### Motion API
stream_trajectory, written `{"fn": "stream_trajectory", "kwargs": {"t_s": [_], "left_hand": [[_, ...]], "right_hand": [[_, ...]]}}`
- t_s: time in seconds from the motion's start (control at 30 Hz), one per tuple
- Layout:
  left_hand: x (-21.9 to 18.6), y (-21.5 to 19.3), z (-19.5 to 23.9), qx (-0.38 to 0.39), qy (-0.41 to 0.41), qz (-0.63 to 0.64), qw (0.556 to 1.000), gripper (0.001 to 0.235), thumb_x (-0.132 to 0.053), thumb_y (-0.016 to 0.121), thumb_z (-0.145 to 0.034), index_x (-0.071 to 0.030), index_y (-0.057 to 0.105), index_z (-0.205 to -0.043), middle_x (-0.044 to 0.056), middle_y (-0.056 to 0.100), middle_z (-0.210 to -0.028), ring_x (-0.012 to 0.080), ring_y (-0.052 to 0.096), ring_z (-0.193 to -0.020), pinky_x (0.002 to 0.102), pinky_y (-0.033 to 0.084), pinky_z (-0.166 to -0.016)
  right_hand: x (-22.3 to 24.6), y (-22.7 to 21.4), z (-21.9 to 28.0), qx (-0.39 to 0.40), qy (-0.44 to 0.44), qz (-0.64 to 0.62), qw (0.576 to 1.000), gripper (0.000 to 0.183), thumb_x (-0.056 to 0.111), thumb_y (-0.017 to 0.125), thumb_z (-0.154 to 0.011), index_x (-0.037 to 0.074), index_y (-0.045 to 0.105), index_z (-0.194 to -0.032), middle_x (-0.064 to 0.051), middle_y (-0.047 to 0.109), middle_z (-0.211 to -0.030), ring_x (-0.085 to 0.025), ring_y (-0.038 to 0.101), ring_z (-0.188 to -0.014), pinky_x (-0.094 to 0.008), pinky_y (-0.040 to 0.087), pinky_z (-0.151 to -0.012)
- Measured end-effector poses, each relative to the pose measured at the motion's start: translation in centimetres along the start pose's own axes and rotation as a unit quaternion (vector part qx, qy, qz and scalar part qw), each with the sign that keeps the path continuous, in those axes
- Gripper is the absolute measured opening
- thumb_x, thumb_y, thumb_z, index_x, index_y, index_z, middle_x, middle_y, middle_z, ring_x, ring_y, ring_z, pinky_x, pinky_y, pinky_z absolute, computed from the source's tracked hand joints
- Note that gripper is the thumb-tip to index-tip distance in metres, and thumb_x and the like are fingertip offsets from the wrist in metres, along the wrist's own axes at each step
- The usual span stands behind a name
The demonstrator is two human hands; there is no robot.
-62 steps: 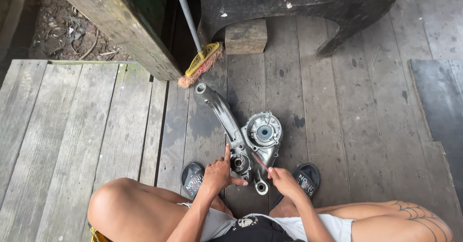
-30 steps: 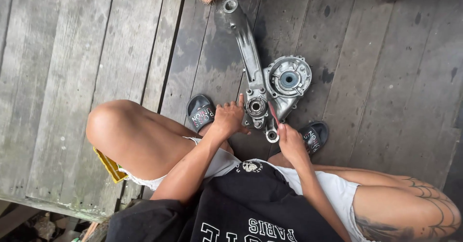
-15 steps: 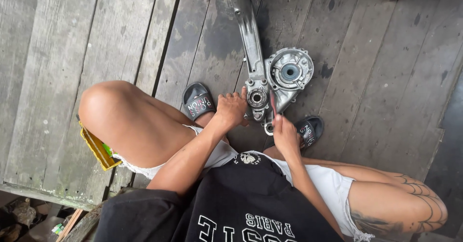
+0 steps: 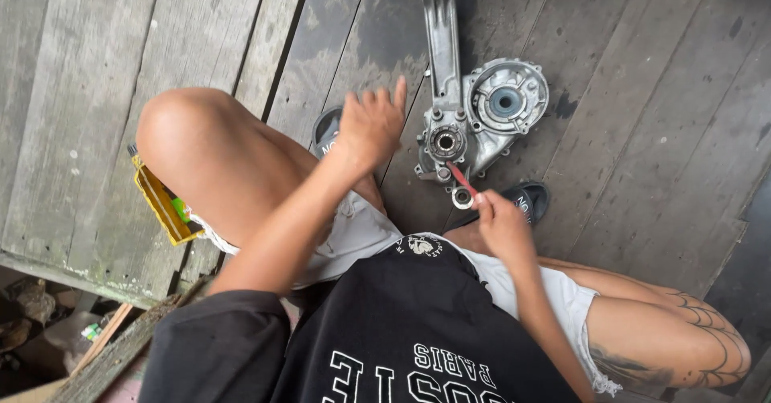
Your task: Cleaning a metal engine component using a small brush to scrub away dirt.
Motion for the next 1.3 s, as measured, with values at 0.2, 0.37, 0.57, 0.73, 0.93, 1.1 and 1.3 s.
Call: {"fn": "stream_trajectory", "kwargs": {"t_s": [0.2,0.37,0.57,0.73,0.93,1.1,1.3], "left_hand": [[5.4,-7.7,1.9,-0.173,0.052,-0.103,0.978,0.108,-0.055,0.079,-0.078,0.004,0.037,-0.157,0.017,0.07,-0.11,0.0318,0.068,-0.092,0.045,0.048,-0.082],[6.2,-4.4,-0.4,-0.164,0.034,-0.053,0.984,0.104,-0.053,0.081,-0.078,0.003,0.039,-0.155,0.018,0.069,-0.112,0.0334,0.067,-0.094,0.047,0.047,-0.083],[4.6,-2.5,-0.4,-0.087,0.048,0.016,0.995,0.106,-0.051,0.082,-0.078,0.004,0.035,-0.156,0.02,0.069,-0.114,0.0343,0.068,-0.097,0.047,0.048,-0.084],[5.2,-3.1,-0.5,-0.127,0.036,0.007,0.991,0.105,-0.052,0.082,-0.078,0.003,0.038,-0.155,0.017,0.069,-0.109,0.0311,0.067,-0.093,0.044,0.048,-0.08],[4.7,-3.2,-0.8,-0.113,0.032,0.016,0.993,0.105,-0.051,0.082,-0.078,0.004,0.037,-0.155,0.018,0.069,-0.111,0.0325,0.068,-0.094,0.046,0.049,-0.081],[4.2,-3.2,-0.8,-0.121,0.044,0.023,0.991,0.105,-0.05,0.083,-0.077,0.004,0.038,-0.155,0.019,0.069,-0.112,0.0343,0.069,-0.097,0.05,0.051,-0.089],[4.2,-3.3,-0.9,-0.114,0.039,0.031,0.992,0.104,-0.049,0.084,-0.077,0.004,0.039,-0.154,0.02,0.07,-0.114,0.0338,0.069,-0.097,0.046,0.051,-0.083]], "right_hand": [[2.5,-7.6,-3.6,0.089,-0.037,0.078,0.992,0.018,0.021,0.063,-0.096,0.012,0.078,-0.094,-0.008,0.065,-0.061,-0.025,0.054,-0.051,-0.038,0.043,-0.053],[2.2,-6.1,-7.4,0.164,-0.011,0.098,0.982,0.022,0.026,0.062,-0.098,0.013,0.08,-0.1,-0.007,0.068,-0.07,-0.023,0.057,-0.061,-0.038,0.047,-0.061],[2.6,-5.9,-6.3,0.148,-0.02,0.063,0.987,0.022,0.025,0.061,-0.099,0.011,0.078,-0.096,-0.007,0.06,-0.06,-0.022,0.049,-0.054,-0.036,0.041,-0.055],[2.3,-7.0,-3.8,0.119,0.018,0.102,0.988,0.025,0.029,0.058,-0.101,0.012,0.075,-0.094,-0.007,0.065,-0.065,-0.026,0.057,-0.059,-0.039,0.044,-0.06],[4.6,-6.4,-1.9,0.023,-0.099,0.16,0.982,0.017,0.033,0.065,-0.096,0.02,0.076,-0.096,-0.007,0.07,-0.064,-0.037,0.064,-0.061,-0.045,0.049,-0.058],[6.1,-8.1,-1.2,-0.11,-0.222,0.181,0.952,0.011,0.024,0.075,-0.096,0.014,0.08,-0.097,0.001,0.067,-0.073,-0.023,0.054,-0.052,-0.035,0.041,-0.05],[5.6,-7.2,-1.8,-0.117,-0.213,0.153,0.958,0.013,0.027,0.077,-0.093,0.015,0.082,-0.098,0.003,0.077,-0.087,-0.021,0.066,-0.063,-0.032,0.048,-0.056]]}}
Point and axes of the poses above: each hand's wrist, its own z-axis away from the middle knuckle, its own y-axis out of the palm, x = y × z, the point moved 6 cm from there along -z, towards the middle knuckle
